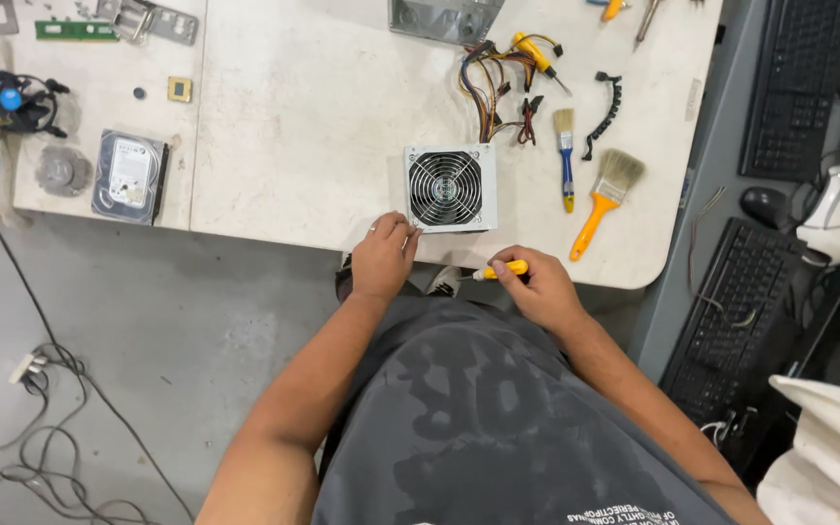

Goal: Removing screws from a power supply unit and inspecting a motherboard

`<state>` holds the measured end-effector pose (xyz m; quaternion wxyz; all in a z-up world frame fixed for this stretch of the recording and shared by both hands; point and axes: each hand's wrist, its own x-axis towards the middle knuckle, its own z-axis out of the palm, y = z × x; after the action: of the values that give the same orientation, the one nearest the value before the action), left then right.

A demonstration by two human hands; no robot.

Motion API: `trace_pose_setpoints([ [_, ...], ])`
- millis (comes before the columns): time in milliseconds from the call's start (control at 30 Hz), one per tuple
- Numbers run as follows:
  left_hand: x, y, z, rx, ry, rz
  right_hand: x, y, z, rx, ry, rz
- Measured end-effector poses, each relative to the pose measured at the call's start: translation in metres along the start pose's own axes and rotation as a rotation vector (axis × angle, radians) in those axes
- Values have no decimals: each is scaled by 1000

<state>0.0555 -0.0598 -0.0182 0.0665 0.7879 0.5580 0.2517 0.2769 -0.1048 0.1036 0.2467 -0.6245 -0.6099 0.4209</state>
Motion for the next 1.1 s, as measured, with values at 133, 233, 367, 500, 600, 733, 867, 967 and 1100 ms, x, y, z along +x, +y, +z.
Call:
trace_pose_setpoints([
  [133, 1, 13, 0, 54, 7, -164, 0, -1, -5, -31, -41, -34],
  [233, -4, 19, -2, 79, 55, -206, -2, 0, -5, -11, -41, -56],
  [367, -6, 15, 0, 16, 129, -171, 1, 5, -6, 7, -25, -83],
  [500, -6, 7, 5, -39, 225, -84, 10, -9, -8, 14, -21, -118],
  [600, -4, 7, 0, -57, 248, -56, 15, -16, -4, 48, 17, -127],
  [733, -7, 2, 4, -84, 269, -34, 21, -11, 4, 86, 42, -123],
  [867, -6, 2, 2, -149, 271, -47, 31, -21, 7, 0, 94, -204],
  [967, -4, 2, 1, -206, 272, -57, 37, -36, 11, -93, 96, -311],
  [1100, -3, 2, 0, -225, 277, -54, 45, -49, 20, -194, 74, -444],
])
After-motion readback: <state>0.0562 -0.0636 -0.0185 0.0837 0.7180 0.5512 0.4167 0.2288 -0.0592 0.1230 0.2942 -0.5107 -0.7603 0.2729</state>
